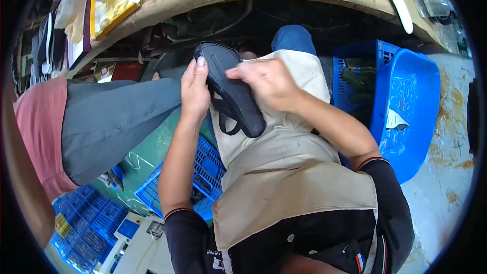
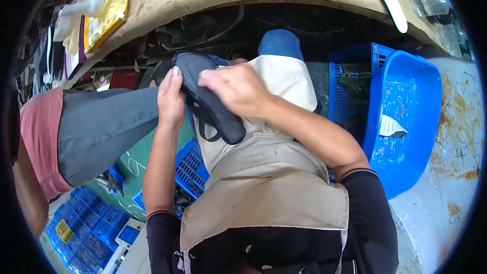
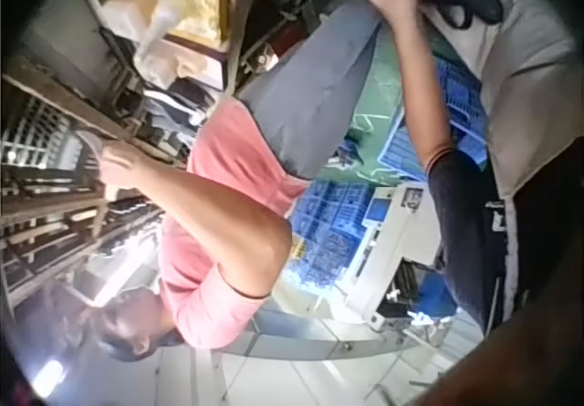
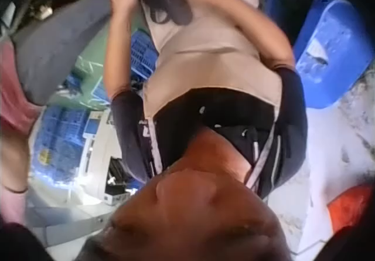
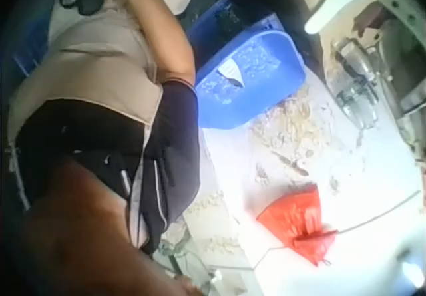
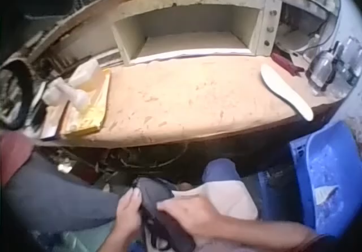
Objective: Assembling shoes by manually fitting insoles and attaching uppers to the soles.
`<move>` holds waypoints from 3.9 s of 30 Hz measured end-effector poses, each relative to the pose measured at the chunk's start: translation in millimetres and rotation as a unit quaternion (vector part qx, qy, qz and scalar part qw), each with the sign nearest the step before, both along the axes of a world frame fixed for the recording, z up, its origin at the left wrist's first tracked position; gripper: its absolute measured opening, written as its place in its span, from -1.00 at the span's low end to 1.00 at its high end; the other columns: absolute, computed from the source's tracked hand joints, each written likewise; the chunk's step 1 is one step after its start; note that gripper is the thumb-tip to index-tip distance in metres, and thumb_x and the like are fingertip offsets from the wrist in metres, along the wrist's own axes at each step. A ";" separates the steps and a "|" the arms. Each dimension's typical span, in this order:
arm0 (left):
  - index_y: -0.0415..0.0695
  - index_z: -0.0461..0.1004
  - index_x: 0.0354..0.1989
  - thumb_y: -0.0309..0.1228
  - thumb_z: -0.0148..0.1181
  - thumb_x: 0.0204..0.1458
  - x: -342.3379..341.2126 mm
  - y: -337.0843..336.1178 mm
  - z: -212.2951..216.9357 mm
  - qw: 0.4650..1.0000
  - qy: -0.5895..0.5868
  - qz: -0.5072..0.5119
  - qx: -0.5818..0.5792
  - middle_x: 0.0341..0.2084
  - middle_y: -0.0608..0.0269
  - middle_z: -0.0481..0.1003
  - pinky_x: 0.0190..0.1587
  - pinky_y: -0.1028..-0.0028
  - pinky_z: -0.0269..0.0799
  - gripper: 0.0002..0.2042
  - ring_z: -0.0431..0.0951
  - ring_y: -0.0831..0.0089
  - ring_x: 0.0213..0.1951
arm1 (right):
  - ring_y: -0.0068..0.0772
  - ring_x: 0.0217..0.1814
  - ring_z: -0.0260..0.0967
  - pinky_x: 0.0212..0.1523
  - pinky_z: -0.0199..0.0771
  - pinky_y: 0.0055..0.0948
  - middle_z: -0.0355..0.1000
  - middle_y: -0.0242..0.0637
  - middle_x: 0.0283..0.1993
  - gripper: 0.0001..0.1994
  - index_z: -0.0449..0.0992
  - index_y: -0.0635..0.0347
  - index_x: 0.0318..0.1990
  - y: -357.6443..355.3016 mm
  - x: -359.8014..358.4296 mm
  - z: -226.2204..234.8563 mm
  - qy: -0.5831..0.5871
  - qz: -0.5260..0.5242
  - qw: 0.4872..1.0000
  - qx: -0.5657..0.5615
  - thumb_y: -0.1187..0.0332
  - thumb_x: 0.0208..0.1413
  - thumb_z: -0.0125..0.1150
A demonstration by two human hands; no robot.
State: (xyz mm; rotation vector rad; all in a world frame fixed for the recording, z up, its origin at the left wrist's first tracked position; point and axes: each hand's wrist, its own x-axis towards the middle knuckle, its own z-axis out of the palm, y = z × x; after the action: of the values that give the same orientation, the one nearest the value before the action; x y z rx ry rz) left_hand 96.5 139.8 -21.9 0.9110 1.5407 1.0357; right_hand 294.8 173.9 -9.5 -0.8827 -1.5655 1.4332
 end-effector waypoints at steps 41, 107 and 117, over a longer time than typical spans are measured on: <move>-0.21 0.33 -0.69 -0.43 0.13 0.13 30.6 -28.7 66.7 0.972 0.124 -0.070 0.185 -0.79 0.30 0.23 -0.58 0.41 0.13 -0.68 0.11 0.41 -0.71 | -0.28 -0.61 0.26 -0.46 0.35 -0.42 0.58 -0.15 -0.29 -0.66 0.57 0.27 0.11 50.7 19.7 59.9 -0.237 0.289 0.918 0.135 0.32 0.27 0.09; -0.30 0.54 0.03 -0.43 0.37 -0.04 18.2 -64.7 -26.9 0.896 0.403 -0.125 0.138 -0.16 0.05 0.64 -0.20 0.40 0.56 -0.58 0.66 0.18 -0.27 | -0.31 -0.03 0.43 -0.09 0.55 -0.48 0.27 -0.10 0.08 -0.29 0.34 0.17 0.16 12.5 11.0 -65.4 -0.183 -0.040 0.982 -0.034 0.25 -0.16 0.60; -0.18 0.47 0.12 -0.37 0.41 -0.12 32.3 -70.5 -37.9 0.812 0.547 -0.164 0.118 -0.14 0.16 0.59 -0.24 0.41 0.53 -0.45 0.64 0.24 -0.28 | -0.36 -0.12 0.38 -0.16 0.53 -0.50 0.28 -0.20 -0.04 -0.49 0.42 0.18 -0.03 -0.2 1.4 -79.4 -0.213 -0.101 0.972 0.004 0.32 -0.12 0.56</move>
State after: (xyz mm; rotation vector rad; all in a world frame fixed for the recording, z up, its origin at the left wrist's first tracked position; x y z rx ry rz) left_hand 128.9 69.3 -59.8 2.1054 2.0396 0.3993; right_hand 296.2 173.8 -88.9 -1.3718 -1.7241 1.1402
